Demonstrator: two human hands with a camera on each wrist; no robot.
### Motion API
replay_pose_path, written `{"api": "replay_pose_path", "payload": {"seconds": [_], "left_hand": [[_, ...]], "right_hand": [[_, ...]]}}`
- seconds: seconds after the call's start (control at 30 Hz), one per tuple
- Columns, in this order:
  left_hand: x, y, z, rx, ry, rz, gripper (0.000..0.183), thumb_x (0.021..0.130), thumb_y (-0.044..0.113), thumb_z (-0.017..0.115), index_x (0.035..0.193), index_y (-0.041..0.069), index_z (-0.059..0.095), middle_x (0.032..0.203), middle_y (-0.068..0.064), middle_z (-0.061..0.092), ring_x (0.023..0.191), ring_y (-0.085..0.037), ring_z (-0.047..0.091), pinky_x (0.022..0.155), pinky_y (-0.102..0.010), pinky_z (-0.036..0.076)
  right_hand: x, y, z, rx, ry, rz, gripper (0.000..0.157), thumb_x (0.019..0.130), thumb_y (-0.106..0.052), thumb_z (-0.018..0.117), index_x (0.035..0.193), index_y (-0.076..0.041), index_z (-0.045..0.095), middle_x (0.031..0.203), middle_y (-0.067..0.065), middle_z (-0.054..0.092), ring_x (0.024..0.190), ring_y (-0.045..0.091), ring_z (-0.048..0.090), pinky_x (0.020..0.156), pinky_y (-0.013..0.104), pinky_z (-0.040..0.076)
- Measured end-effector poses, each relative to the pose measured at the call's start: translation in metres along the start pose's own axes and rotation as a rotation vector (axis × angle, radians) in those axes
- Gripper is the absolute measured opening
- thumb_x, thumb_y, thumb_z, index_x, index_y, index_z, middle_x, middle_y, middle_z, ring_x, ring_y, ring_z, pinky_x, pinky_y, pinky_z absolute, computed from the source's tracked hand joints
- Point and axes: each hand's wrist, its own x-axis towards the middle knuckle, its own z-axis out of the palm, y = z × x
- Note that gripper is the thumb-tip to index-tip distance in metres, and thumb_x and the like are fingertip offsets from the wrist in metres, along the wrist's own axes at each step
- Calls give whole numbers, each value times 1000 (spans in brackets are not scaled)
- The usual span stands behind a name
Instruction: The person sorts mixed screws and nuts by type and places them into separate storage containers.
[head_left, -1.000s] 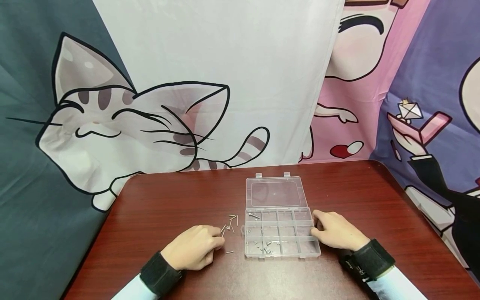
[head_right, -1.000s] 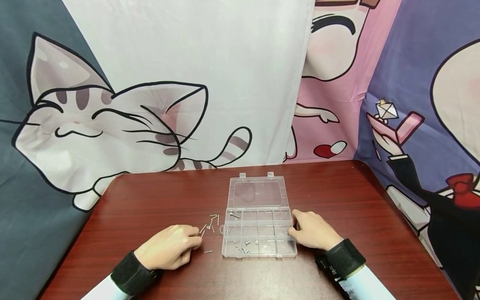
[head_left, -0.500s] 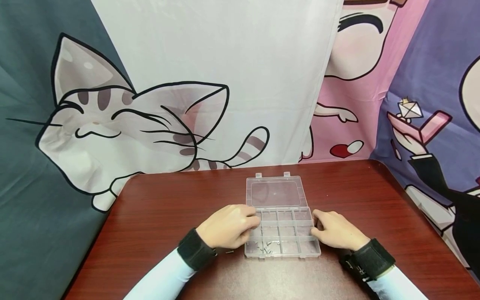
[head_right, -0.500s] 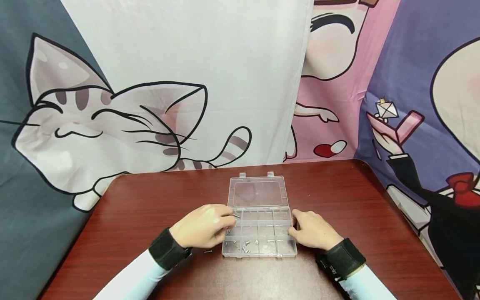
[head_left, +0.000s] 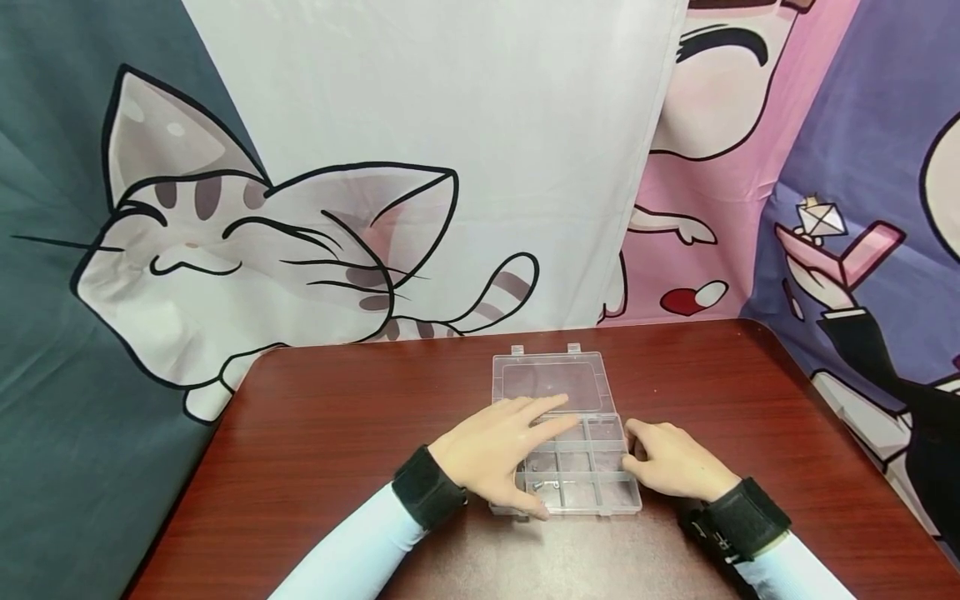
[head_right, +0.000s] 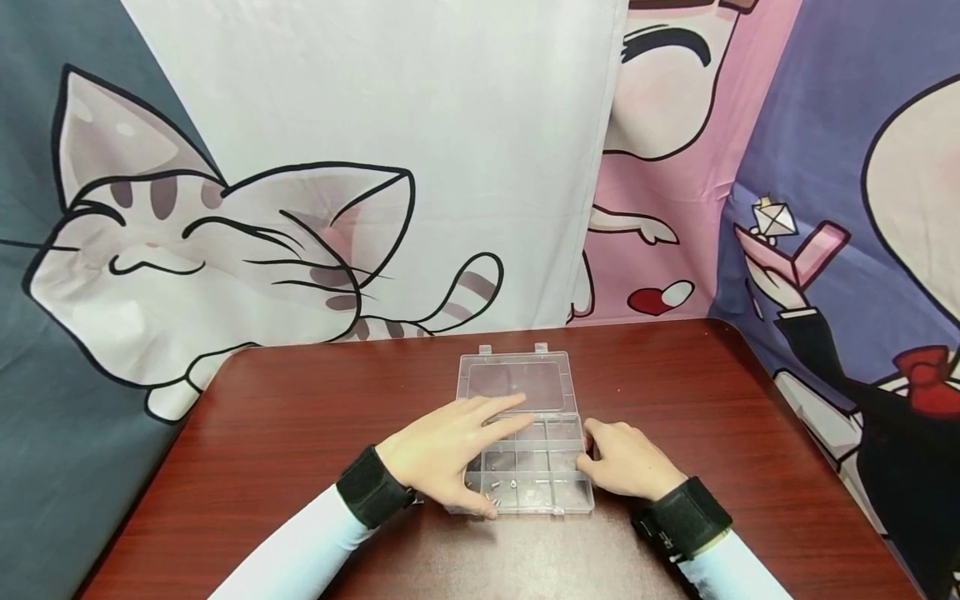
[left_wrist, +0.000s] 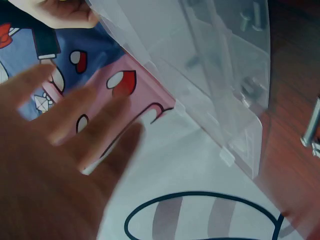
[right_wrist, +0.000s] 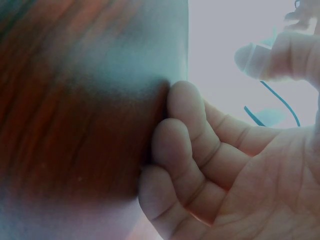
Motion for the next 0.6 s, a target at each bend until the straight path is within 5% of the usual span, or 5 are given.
{"api": "replay_pose_path", "payload": {"seconds": [0.07,0.2,0.6], "left_hand": [[-4,1,-1,-13,-40,-48,116,68,89,49,161,23,25,166,-5,18,146,-22,31,115,-39,28],[-14,1,-4,-16,-39,-93,119,68,94,40,162,23,20,168,0,5,152,-21,11,119,-42,13],[-74,-17,-11,28,-13,-191,117,70,84,56,161,20,24,167,-4,13,150,-28,22,117,-49,20]], "right_hand": [[0,0,0,5,-2,-3,14,82,-24,65,81,-21,51,60,-11,44,52,4,39,50,25,33],[-1,0,0,11,2,-14,15,82,-24,66,81,-21,51,60,-11,44,52,4,38,51,25,33],[1,3,3,-12,9,-18,14,82,-23,64,80,-22,50,60,-13,44,52,3,39,52,25,34]]}}
